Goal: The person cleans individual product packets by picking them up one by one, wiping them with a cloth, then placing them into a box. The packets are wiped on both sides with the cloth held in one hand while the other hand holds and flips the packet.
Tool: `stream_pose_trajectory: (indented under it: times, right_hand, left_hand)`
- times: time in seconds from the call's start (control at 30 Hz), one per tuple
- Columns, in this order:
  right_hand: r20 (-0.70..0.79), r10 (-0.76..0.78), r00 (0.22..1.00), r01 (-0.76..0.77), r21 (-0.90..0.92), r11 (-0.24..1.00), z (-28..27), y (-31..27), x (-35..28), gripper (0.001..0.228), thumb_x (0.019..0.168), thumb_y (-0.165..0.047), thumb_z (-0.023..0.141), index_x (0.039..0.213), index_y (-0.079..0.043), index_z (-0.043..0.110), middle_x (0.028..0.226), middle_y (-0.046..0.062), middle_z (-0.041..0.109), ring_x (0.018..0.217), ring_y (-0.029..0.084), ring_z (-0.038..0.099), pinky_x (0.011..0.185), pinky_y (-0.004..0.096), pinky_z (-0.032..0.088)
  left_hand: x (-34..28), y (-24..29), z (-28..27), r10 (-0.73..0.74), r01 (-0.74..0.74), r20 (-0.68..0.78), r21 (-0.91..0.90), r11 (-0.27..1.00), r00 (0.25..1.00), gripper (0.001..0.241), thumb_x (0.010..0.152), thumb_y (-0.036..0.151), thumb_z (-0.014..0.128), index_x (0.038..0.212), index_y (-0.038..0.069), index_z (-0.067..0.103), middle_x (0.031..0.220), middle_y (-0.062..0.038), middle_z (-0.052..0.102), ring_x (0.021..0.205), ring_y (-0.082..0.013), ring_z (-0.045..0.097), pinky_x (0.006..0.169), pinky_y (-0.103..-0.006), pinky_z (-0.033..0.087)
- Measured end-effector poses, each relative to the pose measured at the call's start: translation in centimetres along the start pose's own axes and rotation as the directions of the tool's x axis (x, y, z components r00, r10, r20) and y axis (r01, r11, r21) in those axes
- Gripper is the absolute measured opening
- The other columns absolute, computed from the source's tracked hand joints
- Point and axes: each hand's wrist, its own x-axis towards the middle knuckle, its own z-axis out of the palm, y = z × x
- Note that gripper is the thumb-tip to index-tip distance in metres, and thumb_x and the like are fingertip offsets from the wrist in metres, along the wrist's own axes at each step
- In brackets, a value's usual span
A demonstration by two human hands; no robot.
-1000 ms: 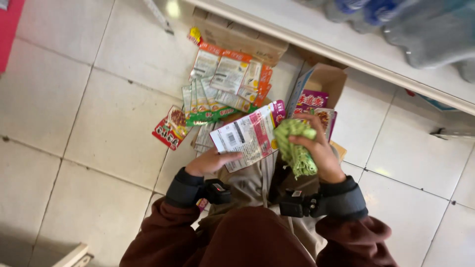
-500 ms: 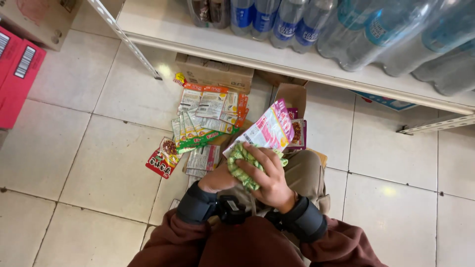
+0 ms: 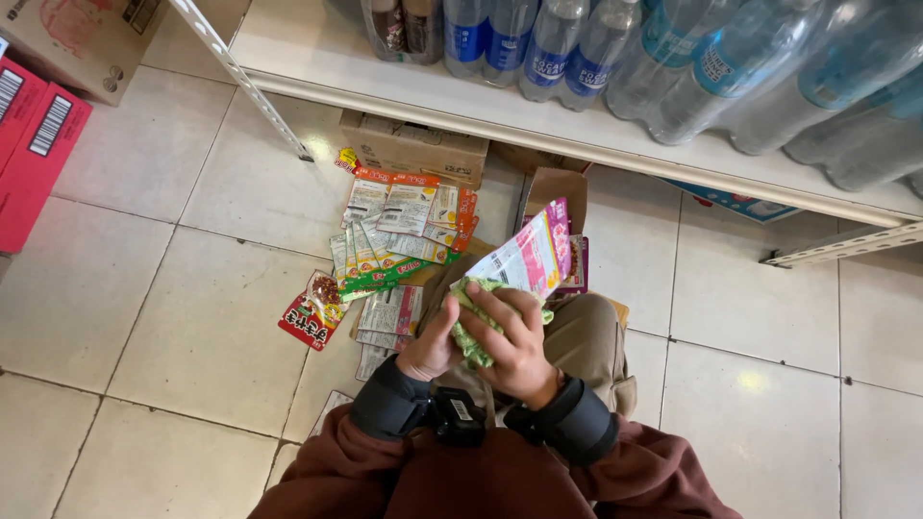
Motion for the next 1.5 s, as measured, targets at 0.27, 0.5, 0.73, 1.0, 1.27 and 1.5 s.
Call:
stream_pose_trajectory:
  times: [0.27, 0.5, 0.73, 1.0, 1.27, 1.5]
  right_hand:
    - [0.111, -0.002, 0.994, 0.0, 0.011, 1.0, -1.8, -0.3, 2.4, 0.051, 0.077, -0.015, 0.077, 0.128, -0.009, 0.071, 0.143, 0.009, 0.061, 0.12, 0.032, 0.056, 0.104, 0.043, 0.047]
    - [0.146, -0.158, 0.976, 0.155, 0.034, 0.987, -1.9, 1.5, -1.0, 0.054, 0.073, -0.017, 0.076, 0.126, -0.01, 0.072, 0.141, 0.01, 0.061, 0.117, 0.033, 0.056, 0.102, 0.045, 0.047]
    - [0.067, -0.038, 0.997, 0.036, 0.021, 0.999, -2.4, 1.6, 0.9, 0.051, 0.072, -0.015, 0.082, 0.122, -0.013, 0.073, 0.14, 0.006, 0.062, 0.118, 0.032, 0.056, 0.102, 0.043, 0.049]
    - [-0.038, 0.101, 0.994, -0.101, 0.011, 0.995, -2.2, 2.7, 1.1, 0.053, 0.068, -0.001, 0.073, 0.12, -0.012, 0.073, 0.14, 0.007, 0.063, 0.122, 0.033, 0.057, 0.106, 0.044, 0.048]
    - [0.174, -0.125, 0.977, 0.103, 0.13, 0.986, -1.7, 0.4, -1.1, 0.059, 0.068, -0.01, 0.079, 0.126, -0.008, 0.071, 0.142, 0.011, 0.061, 0.12, 0.033, 0.057, 0.104, 0.046, 0.047]
    - [0.083, -0.021, 0.996, 0.016, 0.066, 0.998, -1.2, 2.2, 1.2, 0.051, 0.078, -0.012, 0.082, 0.128, -0.008, 0.07, 0.141, 0.012, 0.061, 0.122, 0.033, 0.056, 0.104, 0.045, 0.046]
  left_hand:
    - [0.5, -1.4, 0.9, 0.087, -0.089, -0.066, -0.024, 0.996, 0.994, 0.106, 0.088, 0.081, 0.048, 0.164, 0.011, 0.022, 0.164, -0.006, 0.035, 0.152, -0.0208, 0.035, 0.125, -0.0412, 0.03]
    - [1.0, 1.6, 2.6, 0.247, -0.248, -0.03, -0.02, 0.969, 0.969, 0.113, 0.091, 0.087, 0.043, 0.164, 0.003, 0.027, 0.163, -0.012, 0.041, 0.148, -0.0268, 0.041, 0.124, -0.0417, 0.033]
    - [1.2, 1.9, 5.4, 0.218, -0.212, -0.08, 0.075, 0.974, 0.973, 0.104, 0.089, 0.079, 0.052, 0.162, 0.009, 0.025, 0.16, -0.008, 0.04, 0.148, -0.0251, 0.039, 0.123, -0.0455, 0.032]
    - [0.3, 3.7, 4.3, 0.19, -0.189, -0.02, 0.038, 0.981, 0.982, 0.111, 0.088, 0.085, 0.045, 0.165, 0.009, 0.02, 0.166, -0.008, 0.034, 0.153, -0.0248, 0.036, 0.126, -0.0471, 0.027]
    - [1.1, 1.3, 1.3, 0.124, -0.138, -0.172, -0.073, 0.988, 0.977, 0.101, 0.095, 0.081, 0.032, 0.165, 0.008, 0.026, 0.16, -0.014, 0.042, 0.143, -0.0285, 0.044, 0.121, -0.0449, 0.033]
    - [0.6, -0.6, 1.5, 0.178, -0.187, -0.159, -0.048, 0.981, 0.971, 0.09, 0.1, 0.072, 0.034, 0.165, 0.01, 0.026, 0.164, -0.01, 0.036, 0.149, -0.0262, 0.037, 0.123, -0.0447, 0.03]
